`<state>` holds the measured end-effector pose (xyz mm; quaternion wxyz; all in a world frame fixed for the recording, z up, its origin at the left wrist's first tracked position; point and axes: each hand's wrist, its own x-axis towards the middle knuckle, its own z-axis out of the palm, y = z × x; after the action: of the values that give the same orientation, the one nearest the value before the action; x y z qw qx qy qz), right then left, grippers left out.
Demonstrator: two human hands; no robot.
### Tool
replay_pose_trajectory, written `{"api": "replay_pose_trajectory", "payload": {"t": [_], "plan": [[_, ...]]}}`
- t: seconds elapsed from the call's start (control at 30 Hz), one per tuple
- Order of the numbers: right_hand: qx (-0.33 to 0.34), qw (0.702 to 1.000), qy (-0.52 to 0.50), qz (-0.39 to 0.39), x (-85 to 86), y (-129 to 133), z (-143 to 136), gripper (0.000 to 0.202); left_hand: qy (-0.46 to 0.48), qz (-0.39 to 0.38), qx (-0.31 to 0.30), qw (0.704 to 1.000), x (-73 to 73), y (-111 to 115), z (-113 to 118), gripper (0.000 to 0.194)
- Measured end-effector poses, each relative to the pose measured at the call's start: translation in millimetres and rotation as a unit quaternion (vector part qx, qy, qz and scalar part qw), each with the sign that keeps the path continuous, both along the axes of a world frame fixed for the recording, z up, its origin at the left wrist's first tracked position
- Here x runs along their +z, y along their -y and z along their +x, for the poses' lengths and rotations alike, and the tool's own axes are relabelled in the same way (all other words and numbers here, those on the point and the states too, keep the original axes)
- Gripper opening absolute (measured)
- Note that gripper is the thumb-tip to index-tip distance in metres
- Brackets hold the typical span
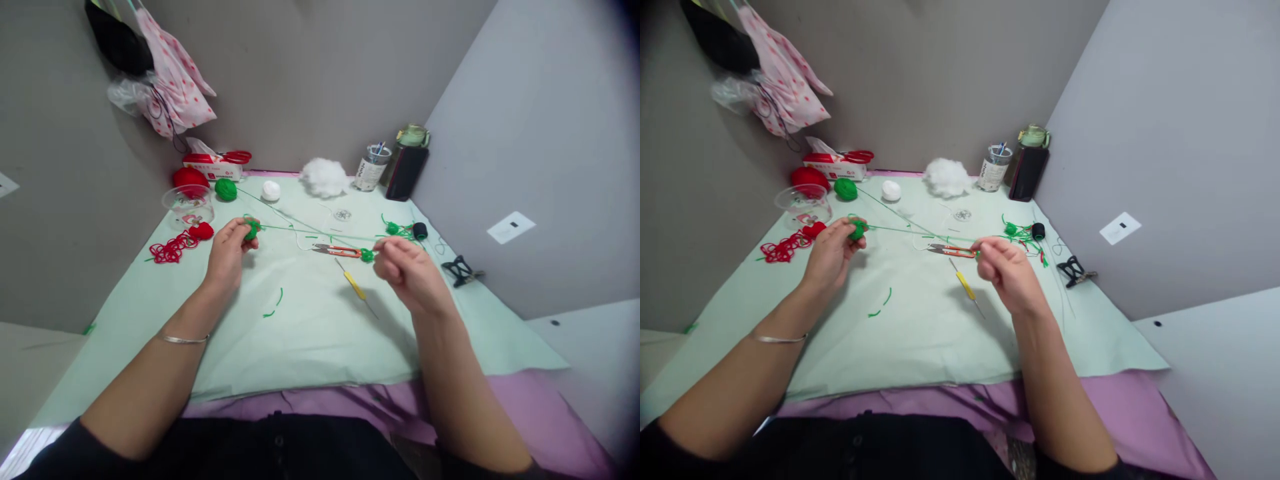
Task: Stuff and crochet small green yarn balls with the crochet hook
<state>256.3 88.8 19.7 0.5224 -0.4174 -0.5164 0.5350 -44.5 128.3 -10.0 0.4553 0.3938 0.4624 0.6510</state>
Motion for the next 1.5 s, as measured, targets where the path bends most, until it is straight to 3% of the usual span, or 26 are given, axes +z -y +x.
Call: {"api": "replay_pose_trajectory", "payload": {"t": [0.1, 0.23, 0.53, 0.63, 0.73, 0.8, 0.9, 1.0, 1.07, 1.1, 1.23, 1.3, 1.4, 1.5], "plan": [[-0.071, 0.996, -0.051, 0.024, 7.4, -18.9, 15.5, 0.026, 0.001, -0.001, 0.008, 1.000, -2.3, -2.6, -3.0, 0.009], [-0.134, 0.989, -0.045, 0.048, 9.9, -40.7, 41.7, 0.024, 0.002, -0.005, 0.011, 1.000, -3.4, -4.1, -3.7, 0.010], [-0.258, 0.964, -0.023, 0.062, -11.9, -65.7, 86.4, 0.022, 0.005, -0.008, 0.017, 1.000, -4.2, -4.8, -5.5, 0.010], [-0.301, 0.949, 0.065, 0.064, -12.9, -61.1, 81.8, 0.022, 0.014, -0.009, 0.016, 1.000, -3.3, -4.8, -5.7, 0.010], [-0.337, 0.905, 0.245, 0.085, -7.7, -41.2, 63.7, 0.036, 0.025, -0.013, 0.009, 1.000, -2.3, -3.6, -4.2, 0.010], [-0.299, 0.885, 0.345, 0.090, -5.4, -22.1, 45.1, 0.029, 0.029, -0.016, -0.004, 0.999, -2.3, -2.0, -2.2, 0.010], [-0.091, 0.792, 0.602, 0.051, -10.2, 5.4, 14.3, 0.025, 0.029, -0.019, -0.024, 0.999, -3.0, 1.2, 1.6, 0.008], [0.015, 0.739, 0.673, 0.042, -20.5, 23.7, -6.4, 0.025, 0.025, -0.022, -0.045, 0.998, -2.9, 4.8, 6.0, 0.007], [0.053, 0.753, 0.655, 0.042, -23.8, 31.1, -11.1, 0.028, 0.024, -0.025, -0.062, 0.997, -1.9, 7.3, 9.3, 0.008], [0.072, 0.775, 0.626, 0.040, -23.5, 33.9, -11.3, 0.030, 0.024, -0.027, -0.071, 0.997, -1.3, 8.6, 11.1, 0.008], [0.157, 0.915, 0.370, -0.020, -15.8, 41.4, -9.6, 0.017, 0.023, -0.037, -0.109, 0.993, 0.5, 15.3, 20.2, 0.009], [0.149, 0.969, 0.187, -0.056, -13.7, 43.7, -12.2, 0.011, 0.021, -0.044, -0.134, 0.990, 0.7, 19.7, 25.6, 0.009], [0.084, 0.994, -0.019, -0.061, -15.2, 46.2, -20.9, 0.020, 0.013, -0.055, -0.175, 0.983, 0.4, 27.0, 33.6, 0.008], [0.046, 0.993, -0.090, -0.060, -17.9, 48.5, -30.0, 0.022, 0.005, -0.059, -0.212, 0.975, 0.4, 33.1, 39.4, 0.009]]}}
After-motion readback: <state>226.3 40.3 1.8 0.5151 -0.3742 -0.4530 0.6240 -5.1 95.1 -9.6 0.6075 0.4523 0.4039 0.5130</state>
